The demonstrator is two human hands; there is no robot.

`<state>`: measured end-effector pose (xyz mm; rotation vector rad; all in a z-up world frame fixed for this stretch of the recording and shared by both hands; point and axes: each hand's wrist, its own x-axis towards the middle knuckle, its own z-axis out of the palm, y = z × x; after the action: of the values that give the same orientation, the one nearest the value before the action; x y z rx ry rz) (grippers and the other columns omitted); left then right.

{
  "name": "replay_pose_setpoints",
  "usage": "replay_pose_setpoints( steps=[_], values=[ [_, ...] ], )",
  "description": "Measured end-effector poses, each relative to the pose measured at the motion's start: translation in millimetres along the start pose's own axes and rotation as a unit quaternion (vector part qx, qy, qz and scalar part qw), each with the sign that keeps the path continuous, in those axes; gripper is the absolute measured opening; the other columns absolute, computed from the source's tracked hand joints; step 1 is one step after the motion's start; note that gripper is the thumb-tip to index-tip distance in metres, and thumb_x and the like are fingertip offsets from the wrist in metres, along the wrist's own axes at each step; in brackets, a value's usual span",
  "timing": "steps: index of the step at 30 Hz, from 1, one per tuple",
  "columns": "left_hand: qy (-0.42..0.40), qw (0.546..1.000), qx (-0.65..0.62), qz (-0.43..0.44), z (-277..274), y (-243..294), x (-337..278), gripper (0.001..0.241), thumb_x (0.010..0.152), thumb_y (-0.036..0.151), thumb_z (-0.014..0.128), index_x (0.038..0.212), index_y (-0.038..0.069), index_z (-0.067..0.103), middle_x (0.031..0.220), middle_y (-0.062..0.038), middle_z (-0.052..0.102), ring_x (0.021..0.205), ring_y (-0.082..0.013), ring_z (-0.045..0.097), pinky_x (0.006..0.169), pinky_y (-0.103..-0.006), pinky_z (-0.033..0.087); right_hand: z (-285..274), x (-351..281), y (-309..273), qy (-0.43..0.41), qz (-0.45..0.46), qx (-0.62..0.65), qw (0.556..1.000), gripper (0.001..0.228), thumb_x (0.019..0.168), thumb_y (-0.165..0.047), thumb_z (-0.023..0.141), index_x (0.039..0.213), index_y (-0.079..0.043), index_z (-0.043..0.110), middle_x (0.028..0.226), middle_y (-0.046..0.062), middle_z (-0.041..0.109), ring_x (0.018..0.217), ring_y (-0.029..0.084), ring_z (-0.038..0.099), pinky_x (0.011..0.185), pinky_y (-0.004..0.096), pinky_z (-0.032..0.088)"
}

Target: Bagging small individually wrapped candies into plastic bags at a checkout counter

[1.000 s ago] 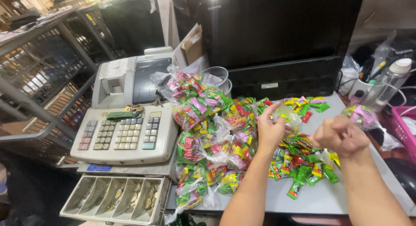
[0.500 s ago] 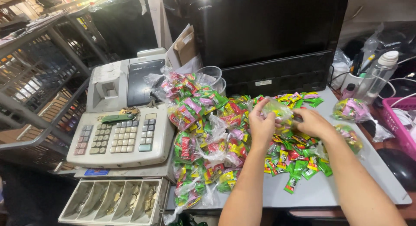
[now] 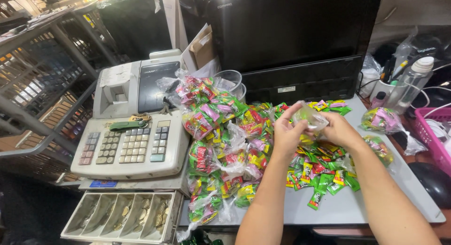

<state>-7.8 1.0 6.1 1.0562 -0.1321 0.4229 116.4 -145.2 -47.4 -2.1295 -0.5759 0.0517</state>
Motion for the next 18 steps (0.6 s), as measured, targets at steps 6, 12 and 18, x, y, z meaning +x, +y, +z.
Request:
replay_pose_setpoints(
  steps=[6, 12, 18],
  values=[
    [-0.095, 0.972, -0.213, 0.015, -6.5, -4.1, 8.7, 0.059, 0.09, -0.012, 0.066, 0.147, -0.002, 0.052, 0.149, -0.016, 0.051, 0.091, -0.0172, 0.074, 0.078, -0.0232, 0.068, 7.4, -2.6, -7.0, -0.067, 0.078, 0.378, 0.92, 0.021, 0.099, -0.005, 0.053, 0.109, 0.0, 0.071, 0.095, 0.015, 0.07, 0.083, 0.033, 0.069, 0.072, 0.049, 0.06],
    [-0.116, 0.964, -0.239, 0.013, -2.7, -1.7, 5.8, 0.058, 0.089, -0.01, 0.07, 0.144, -0.001, 0.054, 0.158, -0.012, 0.048, 0.108, -0.0181, 0.072, 0.081, -0.0233, 0.067, 13.7, -16.9, -21.7, -0.222, 0.195, 0.496, 0.817, 0.018, 0.095, -0.022, 0.063, 0.103, -0.006, 0.063, 0.095, 0.021, 0.071, 0.07, 0.043, 0.073, 0.037, 0.045, 0.058],
    [-0.061, 0.994, -0.09, 0.0, -22.4, -30.4, 23.0, 0.056, 0.091, -0.011, 0.064, 0.145, -0.001, 0.053, 0.15, -0.017, 0.052, 0.086, -0.0151, 0.073, 0.071, -0.0219, 0.066, -2.0, -10.4, -54.1, -0.046, 0.216, 0.529, 0.819, 0.052, 0.097, -0.066, 0.06, 0.106, -0.015, 0.062, 0.076, 0.001, 0.052, 0.07, 0.024, 0.069, 0.046, 0.037, 0.06]
  ],
)
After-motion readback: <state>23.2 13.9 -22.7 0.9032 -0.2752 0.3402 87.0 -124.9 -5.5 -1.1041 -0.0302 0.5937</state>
